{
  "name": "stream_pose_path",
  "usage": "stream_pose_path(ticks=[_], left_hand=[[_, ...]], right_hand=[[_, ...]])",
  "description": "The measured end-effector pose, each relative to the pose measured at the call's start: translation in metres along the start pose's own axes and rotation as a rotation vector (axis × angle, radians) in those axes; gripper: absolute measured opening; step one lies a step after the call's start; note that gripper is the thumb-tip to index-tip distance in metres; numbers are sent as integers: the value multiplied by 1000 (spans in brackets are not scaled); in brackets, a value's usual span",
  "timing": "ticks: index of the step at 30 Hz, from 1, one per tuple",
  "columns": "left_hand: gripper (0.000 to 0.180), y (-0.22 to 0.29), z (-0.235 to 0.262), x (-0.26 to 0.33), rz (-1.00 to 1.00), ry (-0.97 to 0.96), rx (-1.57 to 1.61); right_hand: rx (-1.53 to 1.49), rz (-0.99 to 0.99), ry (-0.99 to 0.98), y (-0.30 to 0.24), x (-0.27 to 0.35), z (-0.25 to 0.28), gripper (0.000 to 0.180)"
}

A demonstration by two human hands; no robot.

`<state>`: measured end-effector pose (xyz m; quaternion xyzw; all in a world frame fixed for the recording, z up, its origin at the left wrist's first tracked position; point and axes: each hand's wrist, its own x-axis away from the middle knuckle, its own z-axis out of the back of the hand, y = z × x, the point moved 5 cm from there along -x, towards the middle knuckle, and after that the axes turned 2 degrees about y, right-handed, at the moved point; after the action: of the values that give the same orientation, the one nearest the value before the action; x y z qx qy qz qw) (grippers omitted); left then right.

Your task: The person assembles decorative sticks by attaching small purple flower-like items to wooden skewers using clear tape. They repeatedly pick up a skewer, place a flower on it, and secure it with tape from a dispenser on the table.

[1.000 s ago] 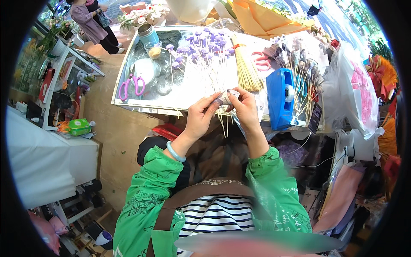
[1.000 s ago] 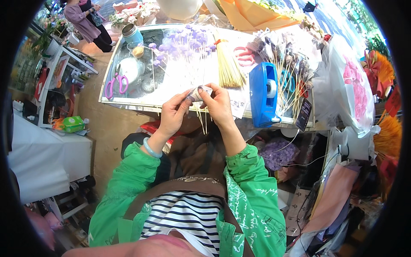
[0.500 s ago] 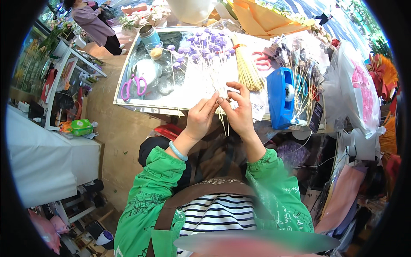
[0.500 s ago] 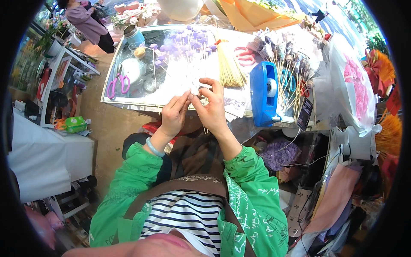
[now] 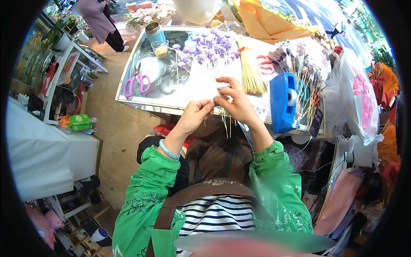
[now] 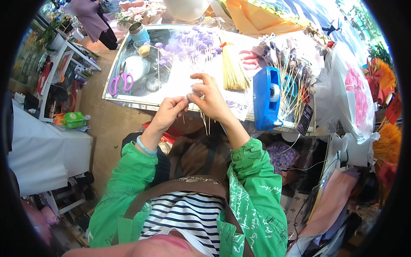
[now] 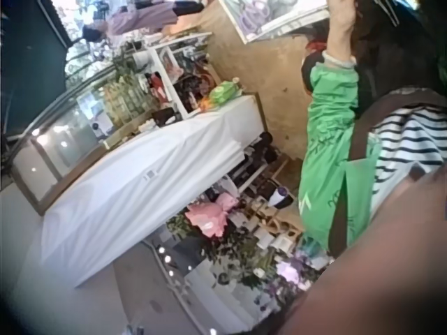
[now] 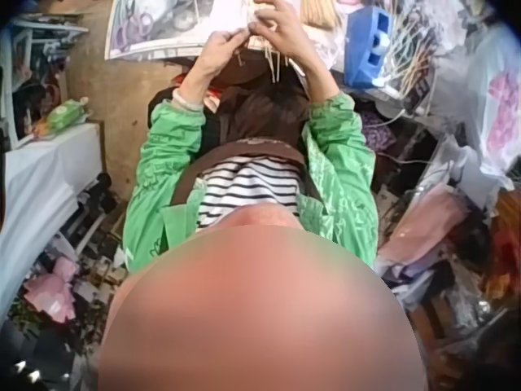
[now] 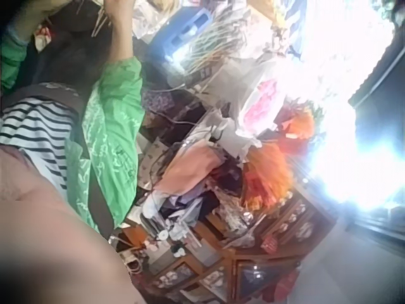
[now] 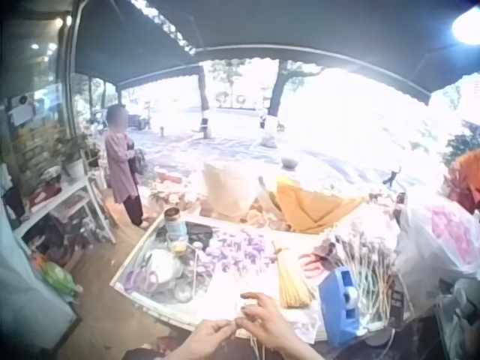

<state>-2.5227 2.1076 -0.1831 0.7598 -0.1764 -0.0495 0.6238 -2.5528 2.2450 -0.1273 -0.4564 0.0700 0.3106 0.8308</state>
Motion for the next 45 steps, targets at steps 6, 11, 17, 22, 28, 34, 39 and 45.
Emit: stream_pose_path(ticks=[6,11,17,22,28,34,39,45], left_hand=[[26,3,22,-3,-85,182,181],[26,5,28,-6,-122,212,268],[30,6,29,-9,-126,247,221],[30,3,26,-9,-95,273,173],[29,6,21,-9,-147,244,90],[26,18,9,-4,-302,215,0],[25,18,6,2,-250,160,-187],[19,10,5,-3,-231,188,-160]], right_hand=[[-261,-409,288,68,-40,-4,18],[343,-467,13,105,-48,-32,30],[118,-598,152,125,-50,-17,18],[-393,-254,587,65,-53,66,12],[-666,-38,860,-4,-37,122,9],[-639,-330,283,-3,-30,51,12],[-383,-425,-125,0,-12,29,11],[-557,-131,549,9,-8,86,40]])
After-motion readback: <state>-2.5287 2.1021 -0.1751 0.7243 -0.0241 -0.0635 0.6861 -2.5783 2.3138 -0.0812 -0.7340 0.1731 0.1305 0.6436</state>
